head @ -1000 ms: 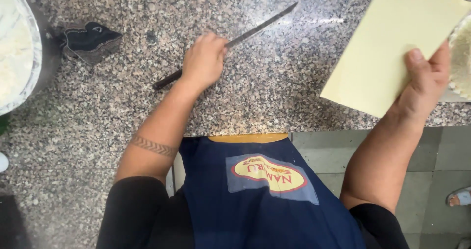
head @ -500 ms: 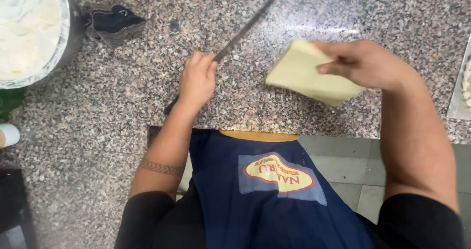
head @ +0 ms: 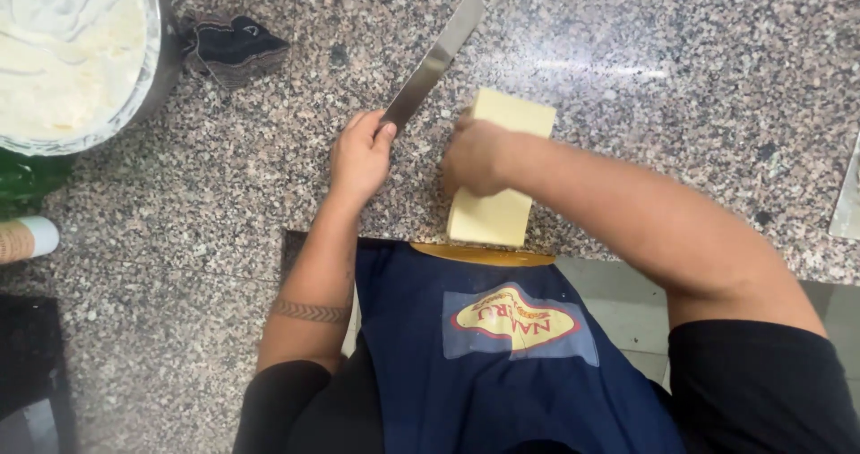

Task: The person holds a block of white chocolate on the granite counter and repeatedly drags a long knife across its surface to shave off curls, letting the shavings accumulate in a pile on the counter. They reposition and turn the block between passes and continue shaving more curls.

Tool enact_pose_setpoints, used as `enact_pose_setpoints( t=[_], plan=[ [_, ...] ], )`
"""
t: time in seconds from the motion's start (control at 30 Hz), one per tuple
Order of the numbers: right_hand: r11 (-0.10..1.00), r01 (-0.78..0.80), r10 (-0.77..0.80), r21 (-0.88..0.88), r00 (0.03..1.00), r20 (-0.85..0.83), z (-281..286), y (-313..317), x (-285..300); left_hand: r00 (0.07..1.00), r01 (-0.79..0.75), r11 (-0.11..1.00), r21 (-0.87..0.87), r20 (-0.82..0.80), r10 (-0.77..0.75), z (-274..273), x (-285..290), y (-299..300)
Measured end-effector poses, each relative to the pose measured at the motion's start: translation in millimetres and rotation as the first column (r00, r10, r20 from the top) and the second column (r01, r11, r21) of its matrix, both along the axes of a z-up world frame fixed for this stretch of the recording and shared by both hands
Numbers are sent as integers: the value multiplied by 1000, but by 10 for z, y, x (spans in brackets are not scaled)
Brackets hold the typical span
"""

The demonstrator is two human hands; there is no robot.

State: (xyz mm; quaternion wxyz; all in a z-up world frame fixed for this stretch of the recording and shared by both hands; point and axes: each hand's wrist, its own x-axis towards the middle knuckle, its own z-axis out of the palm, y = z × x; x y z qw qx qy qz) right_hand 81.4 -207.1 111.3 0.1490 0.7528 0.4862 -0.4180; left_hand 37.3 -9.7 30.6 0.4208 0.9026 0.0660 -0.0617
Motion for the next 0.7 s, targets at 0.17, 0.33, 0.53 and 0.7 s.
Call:
enact_pose_setpoints(
  t=[0.17,0.33,0.53,0.7],
  plan=[
    [958,-205,188,202,977,97,-163,-40,-301,998,19,1000,4,58,-19,-89,-13,37],
    [890,-85,40,449,993,109,-224,-332,-492,997,25,999,45,71,-28,-184,13,37],
    [556,40,-154,830,987,55,-334,-632,-720,999,15,869,-494,-32,-35,-232,-19,75],
    [572,201,-223,795,971,-86,-282,-773,-811,991,113,931,-347,-22,-129,84,-59,-87]
  ],
)
